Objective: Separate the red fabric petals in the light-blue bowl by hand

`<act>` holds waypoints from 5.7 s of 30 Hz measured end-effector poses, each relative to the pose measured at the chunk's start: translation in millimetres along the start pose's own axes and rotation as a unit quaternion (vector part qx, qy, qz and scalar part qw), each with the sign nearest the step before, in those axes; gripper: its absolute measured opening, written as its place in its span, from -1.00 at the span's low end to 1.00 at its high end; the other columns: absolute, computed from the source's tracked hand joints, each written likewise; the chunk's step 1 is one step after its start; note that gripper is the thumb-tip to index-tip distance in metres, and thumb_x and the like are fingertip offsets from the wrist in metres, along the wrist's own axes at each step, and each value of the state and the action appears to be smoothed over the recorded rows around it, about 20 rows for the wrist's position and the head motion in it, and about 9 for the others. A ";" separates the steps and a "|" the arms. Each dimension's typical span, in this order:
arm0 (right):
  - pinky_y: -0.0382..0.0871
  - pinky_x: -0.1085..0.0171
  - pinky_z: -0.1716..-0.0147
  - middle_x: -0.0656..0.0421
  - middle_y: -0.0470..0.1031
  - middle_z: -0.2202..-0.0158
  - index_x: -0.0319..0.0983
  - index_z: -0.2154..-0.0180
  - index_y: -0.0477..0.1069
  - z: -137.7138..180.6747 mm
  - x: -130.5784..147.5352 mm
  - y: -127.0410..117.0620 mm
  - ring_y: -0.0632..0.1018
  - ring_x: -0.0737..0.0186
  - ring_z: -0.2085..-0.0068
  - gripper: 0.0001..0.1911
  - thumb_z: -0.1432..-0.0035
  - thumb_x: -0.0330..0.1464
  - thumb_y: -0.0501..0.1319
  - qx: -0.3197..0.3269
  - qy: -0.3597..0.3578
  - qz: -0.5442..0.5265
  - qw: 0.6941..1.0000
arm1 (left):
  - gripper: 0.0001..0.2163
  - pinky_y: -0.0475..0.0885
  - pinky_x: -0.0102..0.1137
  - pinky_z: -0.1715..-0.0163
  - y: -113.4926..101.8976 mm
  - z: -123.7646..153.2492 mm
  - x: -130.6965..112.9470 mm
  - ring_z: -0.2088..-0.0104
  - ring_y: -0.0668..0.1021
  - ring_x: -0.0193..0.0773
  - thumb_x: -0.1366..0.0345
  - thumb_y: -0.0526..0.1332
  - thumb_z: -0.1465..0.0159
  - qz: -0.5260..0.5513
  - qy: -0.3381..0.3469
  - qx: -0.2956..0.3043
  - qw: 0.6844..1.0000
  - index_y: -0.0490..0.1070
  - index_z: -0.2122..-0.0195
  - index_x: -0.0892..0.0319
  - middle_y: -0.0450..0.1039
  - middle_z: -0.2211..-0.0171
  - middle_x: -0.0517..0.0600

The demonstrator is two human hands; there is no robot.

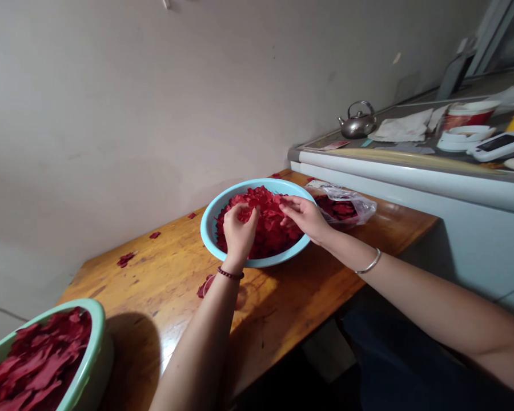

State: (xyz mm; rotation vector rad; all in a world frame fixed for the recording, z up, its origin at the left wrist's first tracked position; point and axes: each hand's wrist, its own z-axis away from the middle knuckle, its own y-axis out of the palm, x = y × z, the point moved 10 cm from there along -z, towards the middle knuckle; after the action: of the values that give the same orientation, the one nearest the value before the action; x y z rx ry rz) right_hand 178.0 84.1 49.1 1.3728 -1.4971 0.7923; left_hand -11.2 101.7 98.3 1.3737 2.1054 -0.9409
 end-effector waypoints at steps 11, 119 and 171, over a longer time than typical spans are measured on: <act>0.65 0.18 0.39 0.18 0.59 0.25 -0.11 -0.15 0.30 0.9 -4.3 -1.0 0.62 0.27 0.49 -0.52 -0.18 -0.34 0.23 0.006 0.025 -0.015 1.000 | -0.78 0.39 -0.32 0.17 7.1 0.8 0.9 0.27 0.57 -0.21 0.11 0.19 -0.30 0.040 0.000 0.026 0.999 0.44 0.33 0.16 0.56 0.34 0.01; 0.32 -0.18 -0.13 -0.03 0.50 -0.07 -0.11 -0.06 0.51 20.7 -56.1 -186.9 0.48 -0.19 -0.09 -0.54 -0.08 -0.32 0.22 -0.124 -0.098 0.619 0.770 | -0.35 0.32 -0.43 0.41 73.1 186.7 -18.3 0.51 0.45 -0.30 -0.25 -0.16 -0.33 0.188 -0.094 0.369 0.905 0.40 0.48 0.22 0.42 0.58 0.02; 0.33 0.21 0.51 0.20 0.44 0.57 -0.10 0.51 0.15 44.6 -19.9 -191.6 0.52 0.10 0.52 -0.72 0.00 -0.23 0.27 -0.244 -0.101 0.477 0.839 | -0.37 0.30 -0.43 0.41 76.2 188.0 -16.8 0.51 0.41 -0.31 -0.22 -0.14 -0.35 0.208 -0.105 0.376 0.897 0.38 0.50 0.21 0.40 0.57 0.00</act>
State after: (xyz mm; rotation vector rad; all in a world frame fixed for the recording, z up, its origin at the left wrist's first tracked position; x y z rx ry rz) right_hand 355.3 18.8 -9.3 0.2593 -2.3842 0.7553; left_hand 66.5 -28.4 -37.5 1.8640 1.2212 -1.7050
